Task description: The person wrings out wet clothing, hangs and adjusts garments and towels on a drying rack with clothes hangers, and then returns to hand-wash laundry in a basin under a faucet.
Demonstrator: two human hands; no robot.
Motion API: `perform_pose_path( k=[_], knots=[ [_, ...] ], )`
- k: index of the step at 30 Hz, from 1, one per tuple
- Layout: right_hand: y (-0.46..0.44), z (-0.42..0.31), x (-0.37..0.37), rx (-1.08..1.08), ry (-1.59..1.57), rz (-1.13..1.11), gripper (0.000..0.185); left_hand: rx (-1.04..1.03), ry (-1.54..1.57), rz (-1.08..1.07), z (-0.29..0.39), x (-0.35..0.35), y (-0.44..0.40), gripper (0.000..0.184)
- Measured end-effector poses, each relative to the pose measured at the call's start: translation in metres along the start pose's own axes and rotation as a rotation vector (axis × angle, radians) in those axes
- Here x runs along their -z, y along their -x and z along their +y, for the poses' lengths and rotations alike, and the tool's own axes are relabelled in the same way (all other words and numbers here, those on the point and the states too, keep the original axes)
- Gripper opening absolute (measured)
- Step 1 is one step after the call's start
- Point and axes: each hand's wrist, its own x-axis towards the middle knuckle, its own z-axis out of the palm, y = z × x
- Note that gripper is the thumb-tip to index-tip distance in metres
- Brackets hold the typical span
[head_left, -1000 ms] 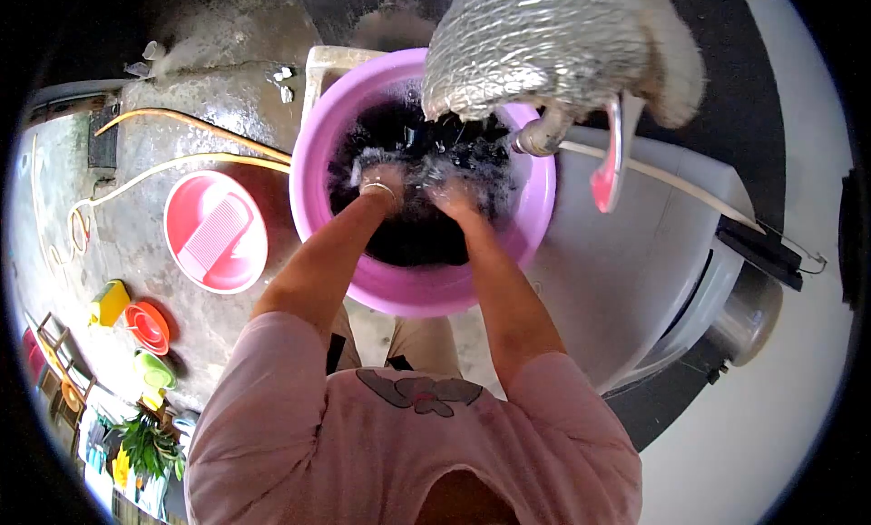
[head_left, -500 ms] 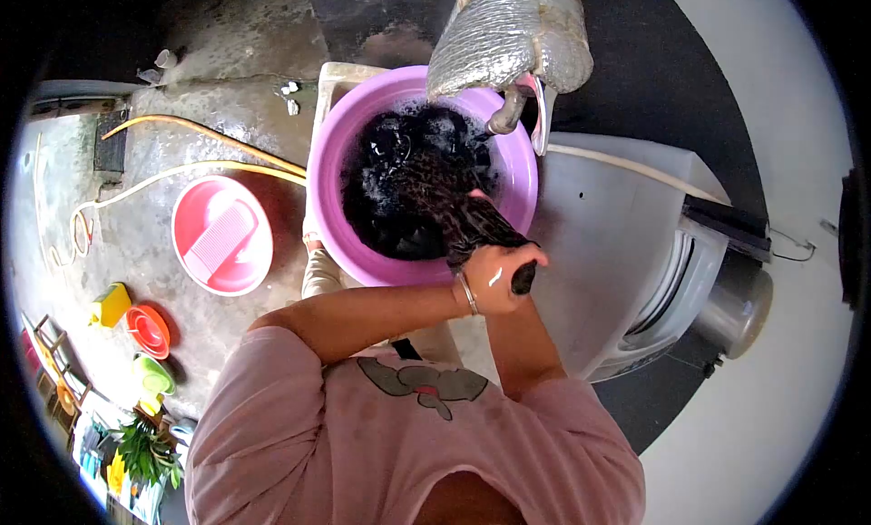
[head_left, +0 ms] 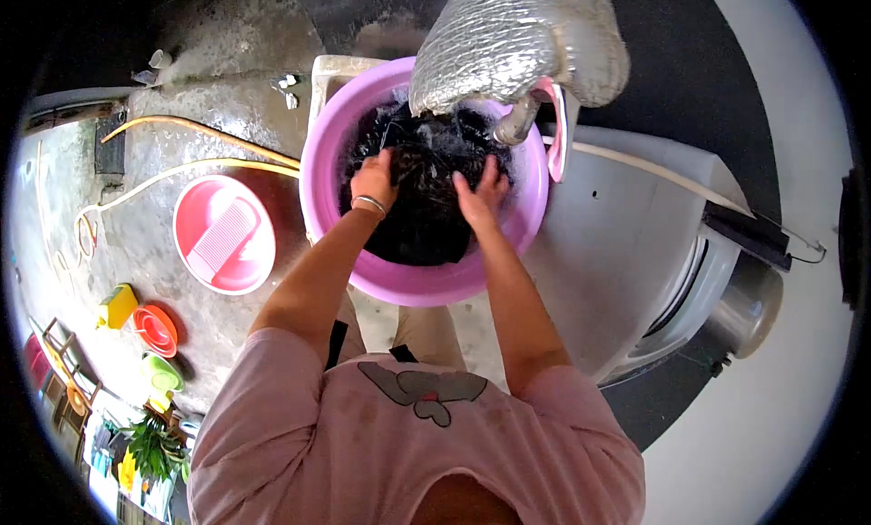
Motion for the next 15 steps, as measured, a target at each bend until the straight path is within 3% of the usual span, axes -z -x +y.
perform_pose_path(
  k=[2,4,6,9,12,13,15],
  knots=[
    [-0.001,-0.002,-0.043,0.210,0.195,-0.014,0.081,-0.159,-0.251,-0.054,-0.006,-0.031,-0.003,0.047],
    [0.002,-0.009,-0.054,0.101,0.369,-0.215,0.072,-0.144,-0.442,-0.213,-0.012,-0.060,-0.010,0.040],
    [-0.002,0.019,-0.087,0.241,0.324,-0.057,0.065,-0.172,-0.432,-0.118,-0.021,-0.077,-0.013,0.036],
    [-0.025,0.073,-0.141,0.410,0.692,-0.065,0.063,-0.171,-0.336,-0.230,-0.029,-0.087,-0.024,0.036],
    [-0.034,0.067,-0.133,0.526,0.341,-0.026,0.058,-0.070,-0.212,-0.449,-0.022,-0.087,-0.042,0.038],
    [-0.034,0.061,-0.128,0.459,0.254,-0.031,0.056,-0.061,-0.209,-0.356,-0.042,-0.126,-0.045,0.038],
    [-0.034,0.044,-0.120,0.224,0.108,-0.050,0.055,-0.036,-0.220,-0.397,-0.017,-0.084,-0.045,0.035]
  ],
)
